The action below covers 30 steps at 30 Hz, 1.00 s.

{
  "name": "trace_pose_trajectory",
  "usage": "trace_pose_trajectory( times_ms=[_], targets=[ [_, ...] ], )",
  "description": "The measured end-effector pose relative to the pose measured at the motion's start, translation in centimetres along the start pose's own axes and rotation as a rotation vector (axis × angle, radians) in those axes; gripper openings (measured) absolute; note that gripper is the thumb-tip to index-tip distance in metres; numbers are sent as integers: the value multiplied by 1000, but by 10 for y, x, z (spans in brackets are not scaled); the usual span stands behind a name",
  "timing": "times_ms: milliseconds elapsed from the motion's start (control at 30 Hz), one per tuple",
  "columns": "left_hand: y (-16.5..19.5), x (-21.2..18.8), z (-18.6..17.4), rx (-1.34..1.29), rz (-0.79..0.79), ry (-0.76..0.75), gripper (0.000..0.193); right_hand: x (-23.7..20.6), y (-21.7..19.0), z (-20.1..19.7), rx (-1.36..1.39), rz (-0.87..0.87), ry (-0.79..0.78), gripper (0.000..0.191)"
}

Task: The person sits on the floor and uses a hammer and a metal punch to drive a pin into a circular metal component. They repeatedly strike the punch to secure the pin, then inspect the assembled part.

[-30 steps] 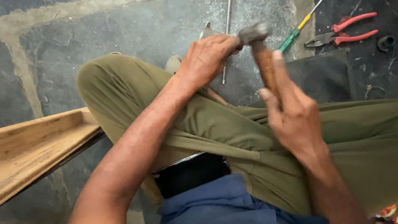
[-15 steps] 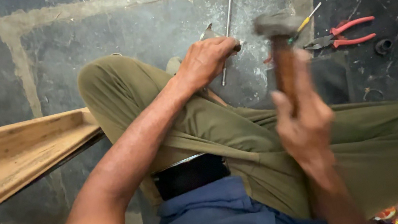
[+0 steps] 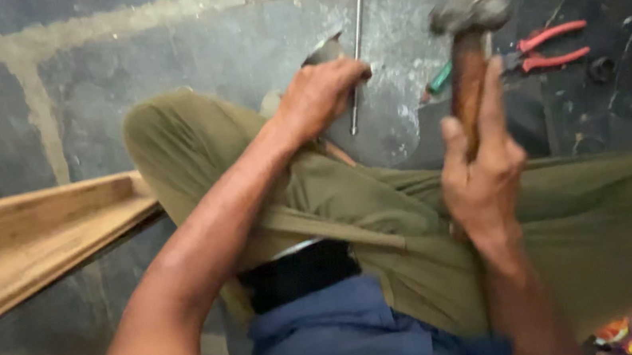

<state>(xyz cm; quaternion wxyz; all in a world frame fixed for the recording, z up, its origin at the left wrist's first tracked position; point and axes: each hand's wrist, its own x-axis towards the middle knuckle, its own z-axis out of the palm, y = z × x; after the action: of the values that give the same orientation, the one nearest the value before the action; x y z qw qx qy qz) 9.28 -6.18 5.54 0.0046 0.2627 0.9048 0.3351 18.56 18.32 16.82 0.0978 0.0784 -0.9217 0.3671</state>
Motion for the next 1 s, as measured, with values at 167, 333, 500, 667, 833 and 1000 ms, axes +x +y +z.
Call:
trace_pose_trajectory(
  times_ms=[167,333,500,667,833,1000],
  targets=[
    [-1,18,-6,-375,-248,202,13,8,19,3,109,199,17,62],
    [-5,22,-20,-332,-362,290,17,8,57,25,37,376,-114,64],
    [-12,19,-28,187,8,66,58,30,93,49,26,131,-83,59],
    [-21,28,-7,488,150,-140,72,55,111,73,-100,108,-74,64],
    [-38,51,2,399,122,-162,56,58,116,85,-207,235,-151,70],
    [-27,68,0,-2,-95,17,63,64,125,85,-227,265,-172,69]
  ],
)
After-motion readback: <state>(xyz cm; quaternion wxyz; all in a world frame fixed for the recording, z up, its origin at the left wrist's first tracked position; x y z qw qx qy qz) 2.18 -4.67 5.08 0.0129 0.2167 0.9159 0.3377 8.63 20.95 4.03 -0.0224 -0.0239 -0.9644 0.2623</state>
